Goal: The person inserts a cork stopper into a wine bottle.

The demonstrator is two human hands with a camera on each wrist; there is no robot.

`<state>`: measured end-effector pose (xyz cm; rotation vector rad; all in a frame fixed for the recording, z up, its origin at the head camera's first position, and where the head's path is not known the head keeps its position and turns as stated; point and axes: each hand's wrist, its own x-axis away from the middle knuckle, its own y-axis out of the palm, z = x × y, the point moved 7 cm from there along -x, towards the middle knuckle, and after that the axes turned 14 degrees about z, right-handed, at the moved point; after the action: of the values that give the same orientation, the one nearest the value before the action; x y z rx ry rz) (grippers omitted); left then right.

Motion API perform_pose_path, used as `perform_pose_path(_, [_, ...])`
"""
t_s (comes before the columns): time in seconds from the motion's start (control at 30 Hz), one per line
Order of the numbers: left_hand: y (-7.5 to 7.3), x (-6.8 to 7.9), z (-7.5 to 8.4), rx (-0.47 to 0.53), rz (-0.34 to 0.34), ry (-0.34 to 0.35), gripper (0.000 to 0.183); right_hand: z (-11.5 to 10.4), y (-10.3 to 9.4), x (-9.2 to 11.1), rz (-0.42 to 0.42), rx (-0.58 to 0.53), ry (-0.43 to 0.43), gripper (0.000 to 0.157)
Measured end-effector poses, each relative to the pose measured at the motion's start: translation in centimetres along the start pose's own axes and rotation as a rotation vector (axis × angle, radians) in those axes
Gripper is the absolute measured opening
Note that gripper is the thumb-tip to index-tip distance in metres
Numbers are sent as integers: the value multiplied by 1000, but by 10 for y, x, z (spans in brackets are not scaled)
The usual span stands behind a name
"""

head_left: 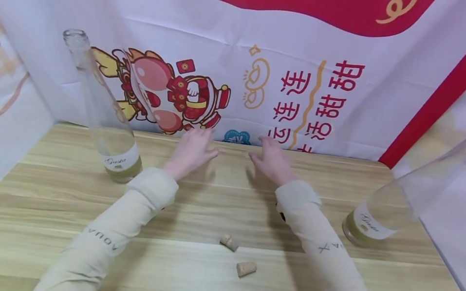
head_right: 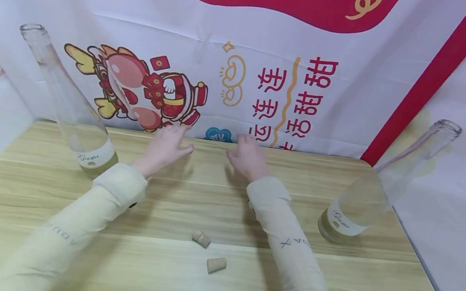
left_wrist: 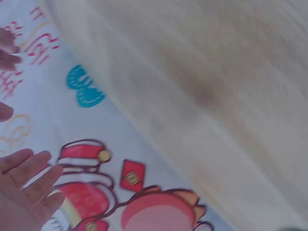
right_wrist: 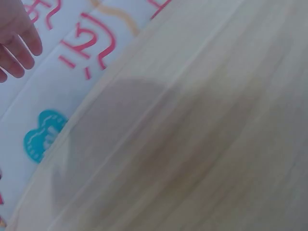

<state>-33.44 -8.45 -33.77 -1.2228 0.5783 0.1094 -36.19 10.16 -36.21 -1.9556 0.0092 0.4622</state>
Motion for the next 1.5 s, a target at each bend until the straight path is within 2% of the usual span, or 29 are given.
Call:
perform_pose_path(0.2, [-33, 16, -5, 65, 27, -34, 55, -32, 7, -2, -49, 7, -80, 63])
perform_pose_path(0.5, [-84, 41, -22, 45, 79, -39, 55, -83, 15, -2, -132, 21, -146, 67])
perform_pose_path(0.63, [-105, 53, -30, 28, 120, -41, 52, -109, 17, -3, -140, -38, -172, 67])
perform_pose_path(0.83, [-136, 66, -36, 55, 192, -63, 42, -147, 22, -4, -120, -192, -219, 66])
perform_pose_path(1.07, [-168, 73, -42, 91, 354, -28, 37, -185, 25, -3, -94, -289, -254, 60])
perform_pose_path(1.2, [-187, 79, -49, 96, 442, -14, 33, -207, 30, -4, -94, -367, -268, 62])
perform_pose_path(1.27, [-195, 81, -54, 98, 477, -23, 32, -217, 33, -5, -106, -405, -268, 64])
perform_pose_path(1.4, [-208, 88, -65, 118, 549, -90, 28, -233, 40, -5, -147, -496, -247, 68])
perform_pose_path(1.5, [-215, 93, -73, 148, 628, -143, 27, -240, 47, -6, -168, -565, -220, 70])
